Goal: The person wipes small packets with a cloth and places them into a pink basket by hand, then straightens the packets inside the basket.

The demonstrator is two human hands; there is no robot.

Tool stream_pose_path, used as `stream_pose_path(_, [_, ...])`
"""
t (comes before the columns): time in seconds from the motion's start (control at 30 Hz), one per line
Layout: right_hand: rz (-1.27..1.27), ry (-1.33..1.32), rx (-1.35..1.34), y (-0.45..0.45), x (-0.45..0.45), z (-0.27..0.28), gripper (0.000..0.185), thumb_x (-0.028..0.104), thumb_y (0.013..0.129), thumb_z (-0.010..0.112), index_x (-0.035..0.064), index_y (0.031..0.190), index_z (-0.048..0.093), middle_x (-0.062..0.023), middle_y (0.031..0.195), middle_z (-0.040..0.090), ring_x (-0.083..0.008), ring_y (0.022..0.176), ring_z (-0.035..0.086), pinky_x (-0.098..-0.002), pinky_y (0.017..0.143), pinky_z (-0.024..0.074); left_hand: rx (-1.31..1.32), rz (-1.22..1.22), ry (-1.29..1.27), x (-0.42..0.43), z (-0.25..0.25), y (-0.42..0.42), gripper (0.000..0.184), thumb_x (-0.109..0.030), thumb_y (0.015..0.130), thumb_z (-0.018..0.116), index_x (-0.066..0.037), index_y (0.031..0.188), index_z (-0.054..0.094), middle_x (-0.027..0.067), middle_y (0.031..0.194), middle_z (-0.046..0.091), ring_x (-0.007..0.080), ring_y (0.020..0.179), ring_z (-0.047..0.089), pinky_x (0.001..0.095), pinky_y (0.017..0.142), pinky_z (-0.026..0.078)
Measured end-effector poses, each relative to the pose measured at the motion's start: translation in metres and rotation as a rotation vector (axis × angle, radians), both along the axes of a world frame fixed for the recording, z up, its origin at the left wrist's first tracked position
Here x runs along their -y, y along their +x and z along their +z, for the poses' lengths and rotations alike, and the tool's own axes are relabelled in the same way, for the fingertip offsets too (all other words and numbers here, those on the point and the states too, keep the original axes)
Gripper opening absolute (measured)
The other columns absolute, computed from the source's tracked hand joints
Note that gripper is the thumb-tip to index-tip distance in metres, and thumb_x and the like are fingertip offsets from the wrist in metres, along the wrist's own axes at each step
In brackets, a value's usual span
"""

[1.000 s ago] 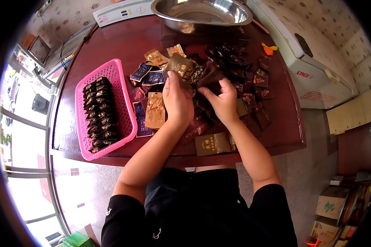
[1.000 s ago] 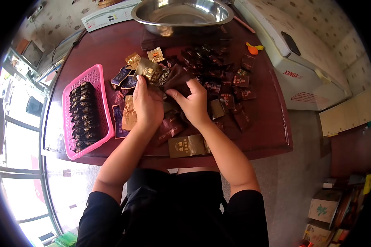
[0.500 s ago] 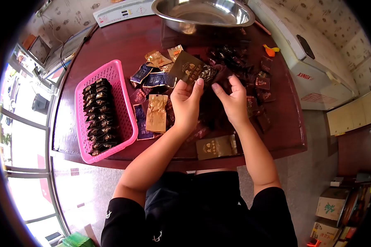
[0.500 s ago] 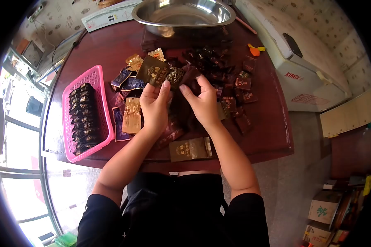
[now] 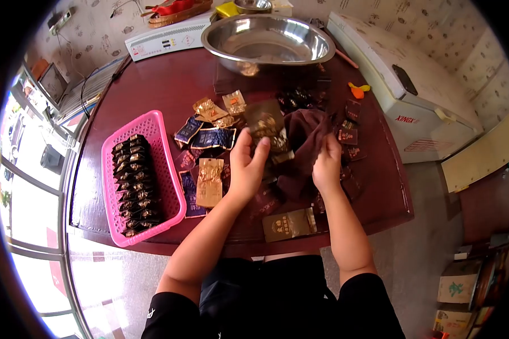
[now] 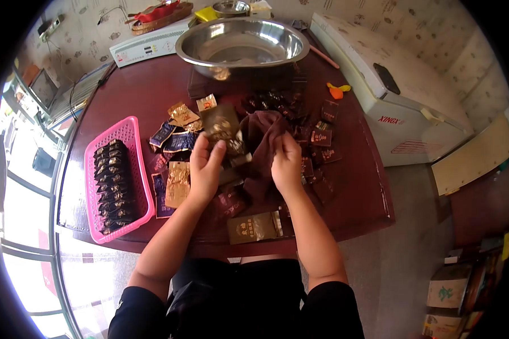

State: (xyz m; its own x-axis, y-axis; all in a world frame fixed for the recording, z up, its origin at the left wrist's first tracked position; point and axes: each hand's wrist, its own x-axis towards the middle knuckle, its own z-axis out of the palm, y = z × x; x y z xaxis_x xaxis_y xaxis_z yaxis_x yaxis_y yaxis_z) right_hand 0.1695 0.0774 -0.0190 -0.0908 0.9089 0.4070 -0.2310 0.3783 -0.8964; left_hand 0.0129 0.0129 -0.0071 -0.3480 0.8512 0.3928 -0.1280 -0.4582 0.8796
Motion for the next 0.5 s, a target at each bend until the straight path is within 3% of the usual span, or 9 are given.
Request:
stream_pose_path(0.07, [0.186,0.077,0.133,-0.001,0.013,0.018,0.032,0.004,0.098,0.054,-0.0028,0.13,0.051,-0.0083,0.121,0.06,-0.0162,0.113,0.055,-0.0302,0.101,0.0395,-0.231,-0.02,-0.085,0.003,0.005,-0.002,0.019,-0.006,0.096,0.06,0.003,0.112,0.057,0.0065,0.094,0.068,0.0067,0.085,0.059,0.0236,0.077,0.048])
stream_pose_path(0.13, [0.169,0.264,0.225,-0.011,0.013,0.015,0.043,0.002,0.093,0.062,-0.0037,0.134,0.048,-0.0093,0.123,0.06,-0.0168,0.118,0.053,-0.0315,0.104,0.0384,-0.347,-0.061,0.012,0.004,0.009,-0.001,0.025,-0.006,0.095,0.061,0.004,0.117,0.058,0.0091,0.097,0.068,0.0107,0.087,0.062,0.0263,0.08,0.05])
stream_pose_path(0.17, [0.157,0.179,0.117,-0.016,0.013,0.012,0.045,0.0,0.089,0.068,-0.0034,0.131,0.05,-0.0084,0.122,0.061,-0.0144,0.115,0.055,-0.0294,0.098,0.0437,-0.347,-0.071,0.013,0.004,0.01,-0.003,0.025,-0.006,0.095,0.061,0.004,0.117,0.058,0.0091,0.097,0.068,0.0107,0.087,0.062,0.0263,0.08,0.05])
stream_pose_path(0.27, [0.107,0.029,-0.055,-0.016,0.014,0.021,0.044,0.0,0.09,0.068,-0.0023,0.13,0.051,-0.0062,0.119,0.063,-0.0112,0.108,0.059,-0.0264,0.091,0.048,-0.462,-0.129,-0.013,0.0,0.007,-0.008,0.041,-0.009,0.092,0.066,0.003,0.13,0.056,0.0163,0.106,0.068,0.0203,0.097,0.065,0.0311,0.086,0.051])
stream_pose_path(0.33, [0.077,-0.004,-0.143,-0.016,0.009,0.014,0.034,-0.001,0.09,0.067,-0.0015,0.122,0.056,-0.0039,0.112,0.065,-0.0086,0.1,0.061,-0.0238,0.087,0.0495,-0.454,-0.178,-0.018,0.005,0.016,-0.002,0.043,-0.01,0.091,0.068,0.004,0.129,0.055,0.0166,0.11,0.068,0.0209,0.101,0.065,0.0318,0.089,0.05])
stream_pose_path(0.37, [0.046,-0.006,-0.172,-0.015,0.006,0.01,0.026,-0.001,0.091,0.066,-0.0012,0.116,0.058,-0.0028,0.108,0.065,-0.0076,0.098,0.06,-0.0233,0.086,0.0492,-0.482,-0.247,-0.066,0.011,0.024,-0.001,0.045,-0.007,0.092,0.067,0.005,0.132,0.052,0.0079,0.113,0.066,0.011,0.103,0.058,0.0277,0.091,0.048])
stream_pose_path(0.43, [-0.076,-0.039,-0.205,-0.014,0.003,0.011,0.005,-0.001,0.095,0.06,0.0001,0.1,0.061,0.0005,0.096,0.065,-0.0048,0.088,0.059,-0.0209,0.08,0.0476,-0.522,-0.267,-0.044,0.008,0.018,-0.002,0.048,-0.007,0.09,0.069,0.005,0.133,0.051,0.0075,0.113,0.066,0.0106,0.103,0.058,0.027,0.091,0.048])
stream_pose_path(0.47, [-0.097,-0.058,-0.26,-0.013,0.002,0.014,0.006,0.004,0.099,0.056,0.0004,0.1,0.061,0.0012,0.094,0.064,-0.0043,0.085,0.058,-0.0205,0.078,0.0469,-0.562,-0.282,-0.029,0.007,0.016,-0.002,0.05,-0.006,0.089,0.071,0.005,0.133,0.051,0.0071,0.113,0.066,0.0102,0.103,0.058,0.0263,0.091,0.048])
stream_pose_path(0.5, [-0.128,-0.058,-0.242,-0.011,0.001,0.014,0.009,0.006,0.1,0.055,0.0004,0.1,0.061,0.0014,0.093,0.064,-0.0043,0.085,0.057,-0.0207,0.079,0.0469,-0.317,-0.386,-0.199,0.012,0.025,0.0,0.043,-0.006,0.088,0.071,0.004,0.127,0.054,0.0069,0.111,0.066,0.009,0.102,0.058,0.0251,0.09,0.048])
